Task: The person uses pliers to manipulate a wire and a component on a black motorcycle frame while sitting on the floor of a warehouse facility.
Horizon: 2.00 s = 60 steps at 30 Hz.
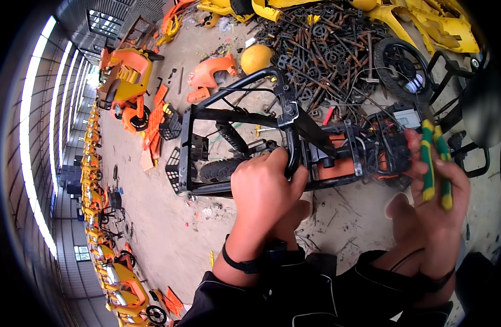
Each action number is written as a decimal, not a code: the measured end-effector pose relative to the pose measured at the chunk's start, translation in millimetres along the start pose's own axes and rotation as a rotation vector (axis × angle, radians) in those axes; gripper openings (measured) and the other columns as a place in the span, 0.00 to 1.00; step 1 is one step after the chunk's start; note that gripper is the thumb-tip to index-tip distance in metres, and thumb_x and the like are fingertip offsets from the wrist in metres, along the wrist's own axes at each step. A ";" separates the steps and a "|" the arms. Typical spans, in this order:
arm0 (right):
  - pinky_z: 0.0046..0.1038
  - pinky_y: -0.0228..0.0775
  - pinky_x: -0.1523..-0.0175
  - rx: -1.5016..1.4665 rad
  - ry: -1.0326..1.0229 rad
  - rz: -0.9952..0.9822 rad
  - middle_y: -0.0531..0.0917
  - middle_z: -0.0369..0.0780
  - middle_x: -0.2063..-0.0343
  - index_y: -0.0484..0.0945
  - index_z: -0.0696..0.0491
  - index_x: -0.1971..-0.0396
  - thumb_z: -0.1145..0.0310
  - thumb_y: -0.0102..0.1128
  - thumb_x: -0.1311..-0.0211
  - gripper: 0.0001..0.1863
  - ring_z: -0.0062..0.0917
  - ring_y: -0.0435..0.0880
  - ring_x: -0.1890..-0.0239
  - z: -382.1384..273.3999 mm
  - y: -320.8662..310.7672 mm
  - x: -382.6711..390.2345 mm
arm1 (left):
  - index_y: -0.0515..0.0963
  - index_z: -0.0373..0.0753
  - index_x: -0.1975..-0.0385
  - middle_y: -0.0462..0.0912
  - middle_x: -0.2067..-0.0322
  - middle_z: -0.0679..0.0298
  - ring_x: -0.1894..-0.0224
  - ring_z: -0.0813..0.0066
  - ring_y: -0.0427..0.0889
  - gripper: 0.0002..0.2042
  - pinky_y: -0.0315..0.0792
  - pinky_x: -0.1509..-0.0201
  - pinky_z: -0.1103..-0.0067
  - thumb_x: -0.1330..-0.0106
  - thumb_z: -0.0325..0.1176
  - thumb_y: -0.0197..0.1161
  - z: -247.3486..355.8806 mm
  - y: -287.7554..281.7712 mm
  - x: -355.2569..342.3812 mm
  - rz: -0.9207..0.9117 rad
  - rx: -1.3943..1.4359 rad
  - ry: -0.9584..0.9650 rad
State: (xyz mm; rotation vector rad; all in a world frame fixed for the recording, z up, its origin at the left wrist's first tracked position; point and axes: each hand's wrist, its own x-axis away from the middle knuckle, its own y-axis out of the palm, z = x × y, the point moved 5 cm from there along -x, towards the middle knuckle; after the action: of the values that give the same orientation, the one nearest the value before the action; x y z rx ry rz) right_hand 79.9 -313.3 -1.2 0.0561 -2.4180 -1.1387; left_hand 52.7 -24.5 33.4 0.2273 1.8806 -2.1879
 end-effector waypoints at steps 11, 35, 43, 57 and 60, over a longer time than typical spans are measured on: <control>0.32 0.77 0.58 0.155 0.037 0.033 0.77 0.57 0.37 0.57 0.58 0.26 0.71 0.49 0.51 0.45 0.37 0.84 0.54 36.0 13.0 -2.7 | 0.72 0.38 0.82 0.76 0.83 0.56 0.78 0.50 0.78 0.15 0.69 0.74 0.62 0.45 0.36 0.71 -2.4 -3.5 -1.5 0.006 0.096 0.028; 0.18 0.73 0.75 0.231 0.155 0.062 0.76 0.56 0.38 0.52 0.61 0.24 0.74 0.50 0.46 0.44 0.35 0.84 0.49 46.0 37.7 -8.6 | 0.72 0.34 0.38 0.80 0.51 0.57 0.55 0.69 0.79 0.22 0.75 0.48 0.73 0.32 0.27 0.65 -9.4 -7.2 -11.2 0.094 0.538 -0.063; 0.22 0.72 0.73 0.085 0.136 -0.105 0.79 0.55 0.42 0.47 0.59 0.23 0.76 0.47 0.45 0.45 0.36 0.86 0.53 39.9 36.6 -13.9 | 0.82 0.38 0.48 0.80 0.58 0.61 0.57 0.73 0.77 0.17 0.75 0.50 0.75 0.36 0.32 0.73 -12.7 -2.5 -42.4 0.153 0.537 -0.155; 0.24 0.70 0.69 0.118 0.183 -0.166 0.83 0.44 0.52 0.72 0.56 0.48 0.76 0.53 0.42 0.20 0.31 0.88 0.54 39.0 48.1 -22.3 | 0.86 0.36 0.53 0.84 0.59 0.63 0.60 0.77 0.82 0.10 0.75 0.53 0.81 0.31 0.29 0.70 -14.2 2.8 -42.1 0.173 0.736 -0.192; 0.24 0.70 0.71 0.112 0.242 -0.203 0.82 0.45 0.50 0.69 0.56 0.43 0.78 0.52 0.43 0.24 0.32 0.88 0.55 45.6 48.6 -19.7 | 0.86 0.35 0.54 0.85 0.61 0.63 0.63 0.77 0.83 0.10 0.76 0.53 0.80 0.32 0.29 0.71 -19.2 -0.5 -39.8 0.145 0.719 -0.286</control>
State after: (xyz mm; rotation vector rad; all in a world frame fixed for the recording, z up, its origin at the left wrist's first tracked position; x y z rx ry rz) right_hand 85.7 -244.1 2.1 0.4577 -2.2933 -1.0143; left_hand 89.9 -2.1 41.9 0.1546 0.8534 -2.5340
